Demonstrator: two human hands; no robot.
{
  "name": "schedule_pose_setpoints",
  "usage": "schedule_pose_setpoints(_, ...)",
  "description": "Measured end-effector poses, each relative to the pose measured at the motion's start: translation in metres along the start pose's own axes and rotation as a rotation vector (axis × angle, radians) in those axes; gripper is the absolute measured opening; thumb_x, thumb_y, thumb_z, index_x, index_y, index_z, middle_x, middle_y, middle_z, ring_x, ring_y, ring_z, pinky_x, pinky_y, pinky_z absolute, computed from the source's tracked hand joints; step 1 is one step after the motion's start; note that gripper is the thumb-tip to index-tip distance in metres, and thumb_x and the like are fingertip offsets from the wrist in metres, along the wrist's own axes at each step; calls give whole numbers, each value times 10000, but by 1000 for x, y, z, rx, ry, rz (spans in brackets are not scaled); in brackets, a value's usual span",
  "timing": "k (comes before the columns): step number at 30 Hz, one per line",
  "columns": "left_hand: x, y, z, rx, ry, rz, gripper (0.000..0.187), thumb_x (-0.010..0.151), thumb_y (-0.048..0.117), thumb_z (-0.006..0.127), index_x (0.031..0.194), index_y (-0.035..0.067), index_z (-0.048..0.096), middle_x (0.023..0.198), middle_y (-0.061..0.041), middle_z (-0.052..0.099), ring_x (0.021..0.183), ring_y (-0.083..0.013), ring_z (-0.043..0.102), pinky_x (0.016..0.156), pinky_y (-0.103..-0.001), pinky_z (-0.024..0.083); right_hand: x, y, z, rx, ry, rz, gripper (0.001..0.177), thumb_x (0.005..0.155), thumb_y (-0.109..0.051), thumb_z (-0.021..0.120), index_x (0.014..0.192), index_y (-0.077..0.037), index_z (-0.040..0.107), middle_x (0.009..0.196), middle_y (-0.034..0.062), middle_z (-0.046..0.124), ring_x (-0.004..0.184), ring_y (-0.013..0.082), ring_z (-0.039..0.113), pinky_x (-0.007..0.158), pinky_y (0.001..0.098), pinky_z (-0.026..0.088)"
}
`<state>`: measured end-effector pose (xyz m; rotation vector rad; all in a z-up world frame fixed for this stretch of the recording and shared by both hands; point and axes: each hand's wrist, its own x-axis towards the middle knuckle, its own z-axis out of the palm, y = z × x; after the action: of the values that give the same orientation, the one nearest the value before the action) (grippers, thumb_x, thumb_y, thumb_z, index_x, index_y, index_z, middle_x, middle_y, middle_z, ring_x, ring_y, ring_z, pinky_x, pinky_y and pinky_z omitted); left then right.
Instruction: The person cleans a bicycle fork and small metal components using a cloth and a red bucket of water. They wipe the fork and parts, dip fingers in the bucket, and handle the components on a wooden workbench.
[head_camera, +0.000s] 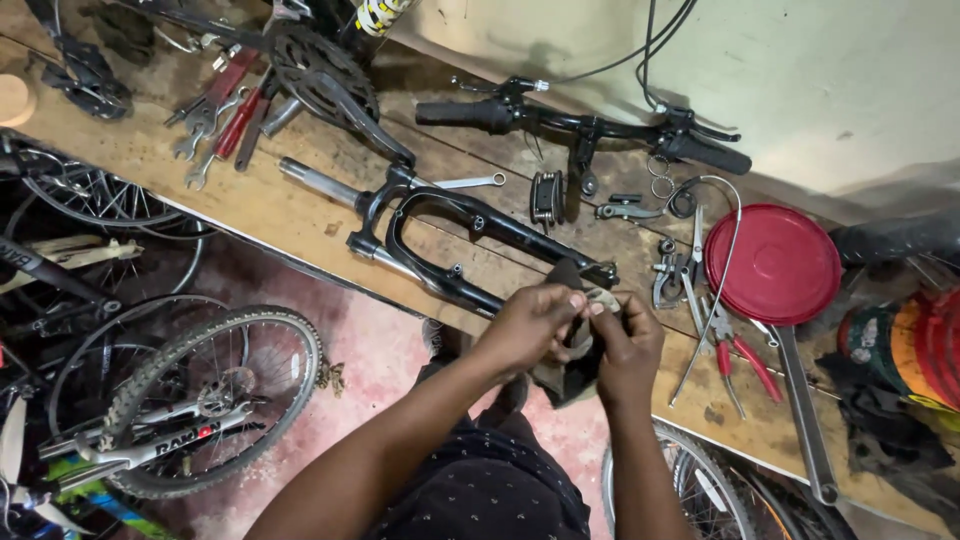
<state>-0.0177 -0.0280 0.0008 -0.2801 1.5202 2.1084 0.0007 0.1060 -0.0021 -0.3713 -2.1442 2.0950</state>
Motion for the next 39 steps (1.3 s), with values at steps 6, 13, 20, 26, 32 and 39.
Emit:
schedule_pose_setpoints(6, -1, 26, -16, 157, -43, -127, 216, 918, 149, 613, 878, -56, 664, 563, -52, 478, 392, -115, 536, 351, -300, 558, 11, -2, -13, -364, -182, -271, 89, 764, -51, 773, 839, -46, 726, 683, 149, 600, 672, 238, 574, 667, 349, 463)
schedule_pose_setpoints(13, 9, -8, -10, -67, -67, 49, 167, 961, 141, 605, 978, -23, 631, 654, -81, 554, 521, -132, 622, 498, -299, 617, 6, -11, 6, -122, -32, -93, 71, 875, -99, 670, 911, -40, 689, 711, 51, 587, 739, 130, 511, 695, 285, 452)
schedule_pose_setpoints(20, 6, -12, -20, -132, -62, 99, 171, 984, 182, 610, 962, 15, 638, 657, -62, 545, 544, -108, 613, 565, -303, 634, 1, -13, 14, -66, -28, -81, 70, 884, -76, 659, 922, -26, 690, 718, 63, 619, 748, 127, 527, 717, 287, 458)
schedule_pose_setpoints(26, 0, -7, -20, -212, -57, 63, 154, 978, 180, 624, 941, 30, 617, 617, -62, 521, 513, -125, 594, 573, -325, 630, -2, -19, 18, -51, -29, -83, 65, 881, -70, 662, 921, -27, 691, 712, 62, 615, 739, 127, 530, 712, 294, 466)
schedule_pose_setpoints(32, -14, 27, -27, -32, -98, -43, 141, 911, 148, 660, 817, 45, 638, 563, -19, 472, 470, -91, 526, 437, -240, 552, 2, -20, 10, -248, -144, -306, 15, 833, -57, 691, 820, -64, 693, 672, 87, 616, 673, 229, 589, 690, 329, 481)
schedule_pose_setpoints(39, -9, 45, -34, 205, -75, 11, 182, 895, 196, 688, 886, 15, 707, 671, -78, 610, 587, -96, 571, 478, -246, 569, 0, 1, 3, -330, -106, -290, 37, 855, -122, 678, 864, -88, 689, 730, 129, 639, 711, 264, 618, 719, 376, 481)
